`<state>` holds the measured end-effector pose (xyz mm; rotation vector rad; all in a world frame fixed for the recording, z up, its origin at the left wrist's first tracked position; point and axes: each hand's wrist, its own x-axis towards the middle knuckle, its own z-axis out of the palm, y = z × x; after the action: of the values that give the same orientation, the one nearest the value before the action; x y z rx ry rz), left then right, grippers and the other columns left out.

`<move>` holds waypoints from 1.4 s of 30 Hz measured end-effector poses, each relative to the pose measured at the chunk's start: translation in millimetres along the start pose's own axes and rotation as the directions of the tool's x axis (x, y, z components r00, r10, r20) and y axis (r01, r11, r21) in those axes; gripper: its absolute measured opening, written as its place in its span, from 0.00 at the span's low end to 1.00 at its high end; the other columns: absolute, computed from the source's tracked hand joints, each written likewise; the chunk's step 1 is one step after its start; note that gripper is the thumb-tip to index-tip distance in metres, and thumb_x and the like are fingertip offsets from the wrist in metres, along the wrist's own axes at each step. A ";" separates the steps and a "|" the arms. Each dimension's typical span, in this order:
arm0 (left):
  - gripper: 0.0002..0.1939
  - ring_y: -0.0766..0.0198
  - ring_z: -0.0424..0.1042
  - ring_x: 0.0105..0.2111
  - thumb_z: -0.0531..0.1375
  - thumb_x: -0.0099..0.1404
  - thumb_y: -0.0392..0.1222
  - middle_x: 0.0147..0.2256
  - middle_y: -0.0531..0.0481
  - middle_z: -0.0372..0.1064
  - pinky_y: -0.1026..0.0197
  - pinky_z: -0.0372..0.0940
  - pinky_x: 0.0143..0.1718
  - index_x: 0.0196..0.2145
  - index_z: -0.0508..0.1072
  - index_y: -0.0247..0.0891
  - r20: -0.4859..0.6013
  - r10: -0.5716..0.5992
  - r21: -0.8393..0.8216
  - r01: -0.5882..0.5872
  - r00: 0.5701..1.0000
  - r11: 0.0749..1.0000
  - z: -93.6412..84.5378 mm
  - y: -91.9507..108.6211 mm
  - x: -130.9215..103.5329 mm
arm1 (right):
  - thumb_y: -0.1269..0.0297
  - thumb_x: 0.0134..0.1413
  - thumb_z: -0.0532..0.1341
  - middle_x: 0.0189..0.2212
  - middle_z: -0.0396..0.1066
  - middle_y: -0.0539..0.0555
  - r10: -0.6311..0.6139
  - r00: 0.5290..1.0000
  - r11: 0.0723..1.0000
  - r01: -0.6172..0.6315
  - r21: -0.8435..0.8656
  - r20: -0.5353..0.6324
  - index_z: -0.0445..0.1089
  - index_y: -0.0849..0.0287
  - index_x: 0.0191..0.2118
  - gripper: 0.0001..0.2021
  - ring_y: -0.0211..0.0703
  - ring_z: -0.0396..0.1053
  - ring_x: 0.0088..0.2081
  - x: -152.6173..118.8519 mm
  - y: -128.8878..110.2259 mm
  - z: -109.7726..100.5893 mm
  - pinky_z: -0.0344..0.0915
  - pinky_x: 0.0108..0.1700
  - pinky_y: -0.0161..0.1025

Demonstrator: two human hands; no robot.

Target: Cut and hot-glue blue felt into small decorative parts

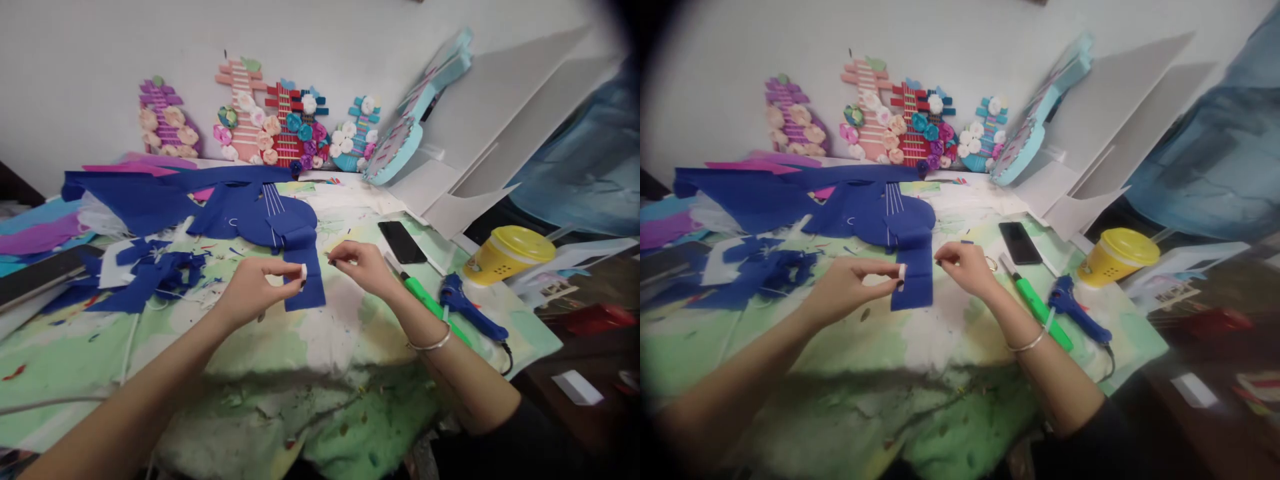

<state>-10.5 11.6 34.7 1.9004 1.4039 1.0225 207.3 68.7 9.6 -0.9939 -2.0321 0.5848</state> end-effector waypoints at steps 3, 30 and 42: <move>0.10 0.62 0.73 0.29 0.61 0.56 0.39 0.30 0.47 0.75 0.62 0.65 0.32 0.35 0.80 0.38 0.141 0.226 0.172 -0.248 0.964 0.953 5.4 -3.8 11.8 | 0.79 0.46 0.56 0.29 0.75 0.52 0.043 0.980 0.995 -0.060 0.083 0.194 0.73 0.61 0.32 0.11 0.38 0.72 0.32 11.6 21.5 9.2 0.67 0.39 0.36; 0.09 0.61 0.70 0.33 0.62 0.57 0.40 0.33 0.48 0.73 0.61 0.63 0.36 0.37 0.79 0.43 0.347 0.315 0.104 -0.370 0.883 0.923 34.4 -42.4 19.2 | 0.84 0.43 0.50 0.36 0.76 0.54 0.009 0.954 0.966 -0.087 0.245 0.300 0.74 0.64 0.37 0.19 0.37 0.74 0.40 6.8 36.2 29.8 0.69 0.46 0.38; 0.09 0.61 0.70 0.32 0.62 0.56 0.41 0.32 0.48 0.73 0.61 0.64 0.34 0.36 0.79 0.43 0.367 0.293 0.127 -0.360 0.883 0.924 37.5 -46.4 18.1 | 0.85 0.41 0.50 0.36 0.77 0.54 0.019 0.948 0.956 -0.110 0.272 0.319 0.73 0.63 0.36 0.19 0.38 0.74 0.39 8.0 35.6 29.4 0.69 0.46 0.39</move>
<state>-0.9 42.7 -18.4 2.3842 1.0291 0.6675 196.3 94.3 -28.2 -0.8351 -2.1108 1.1001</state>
